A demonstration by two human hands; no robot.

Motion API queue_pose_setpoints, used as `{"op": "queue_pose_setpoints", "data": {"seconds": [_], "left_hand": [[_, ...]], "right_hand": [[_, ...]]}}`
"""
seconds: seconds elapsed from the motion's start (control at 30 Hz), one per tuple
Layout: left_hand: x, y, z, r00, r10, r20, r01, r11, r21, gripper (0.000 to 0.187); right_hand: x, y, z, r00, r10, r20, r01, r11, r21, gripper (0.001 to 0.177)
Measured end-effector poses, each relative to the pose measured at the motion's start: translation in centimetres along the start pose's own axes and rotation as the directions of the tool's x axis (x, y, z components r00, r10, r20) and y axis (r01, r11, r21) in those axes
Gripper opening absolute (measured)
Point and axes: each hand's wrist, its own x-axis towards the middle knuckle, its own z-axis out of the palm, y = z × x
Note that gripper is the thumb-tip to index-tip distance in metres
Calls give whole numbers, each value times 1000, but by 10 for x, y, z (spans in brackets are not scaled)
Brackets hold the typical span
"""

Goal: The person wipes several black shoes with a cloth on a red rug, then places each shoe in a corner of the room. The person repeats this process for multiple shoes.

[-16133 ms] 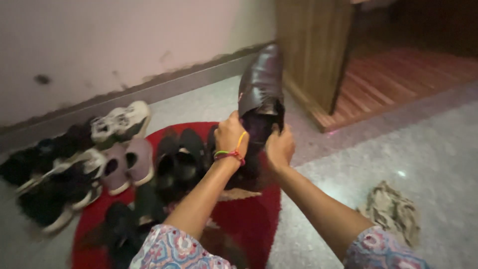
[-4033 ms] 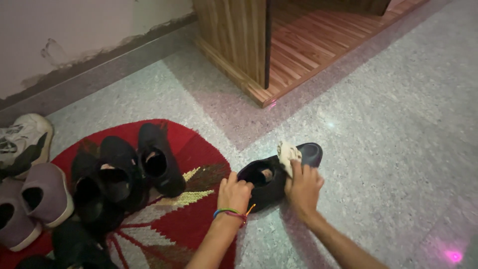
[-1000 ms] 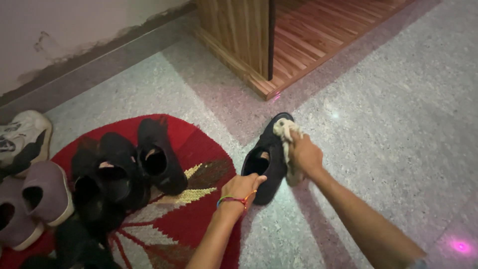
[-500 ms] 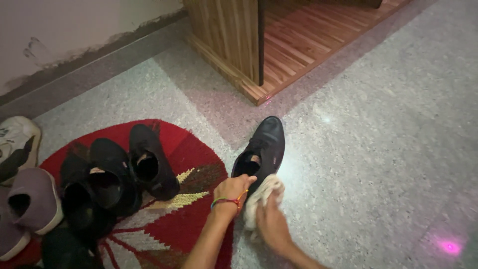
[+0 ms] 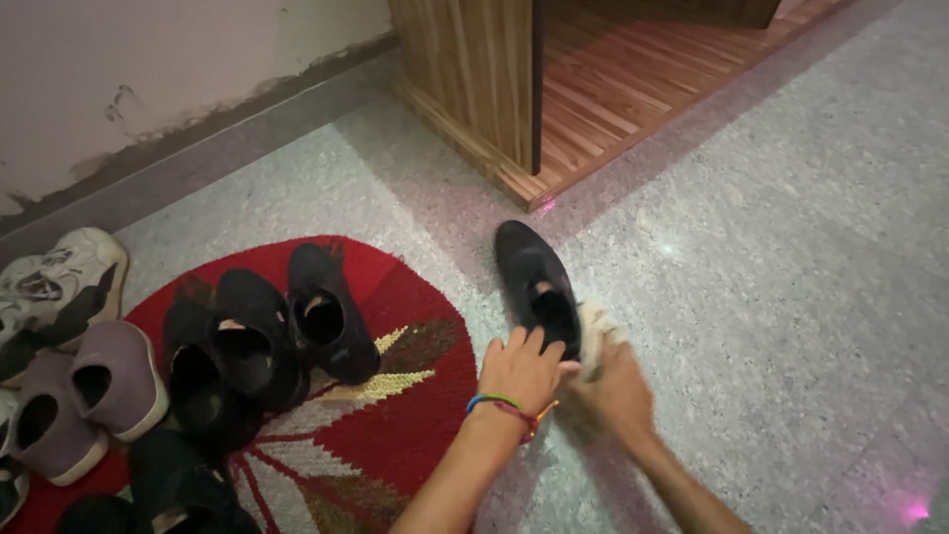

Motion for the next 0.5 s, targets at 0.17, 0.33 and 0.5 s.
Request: {"op": "queue_pose_setpoints", "data": {"seconds": [0.17, 0.33, 0.5], "left_hand": [[8, -5, -5, 997, -8, -75, 4, 999, -53, 33], [20, -14, 13, 993, -117, -1, 116, 988, -99, 43], [21, -26, 32, 967, -246, 68, 250, 966, -60, 66]], "right_hand": [[32, 41, -52, 947, 108, -304, -36, 971, 235, 38], [39, 4, -60, 828, -325, -457, 322, 943, -88, 71], [108, -33, -51, 730, -568, -381, 391, 804, -448, 78]]}}
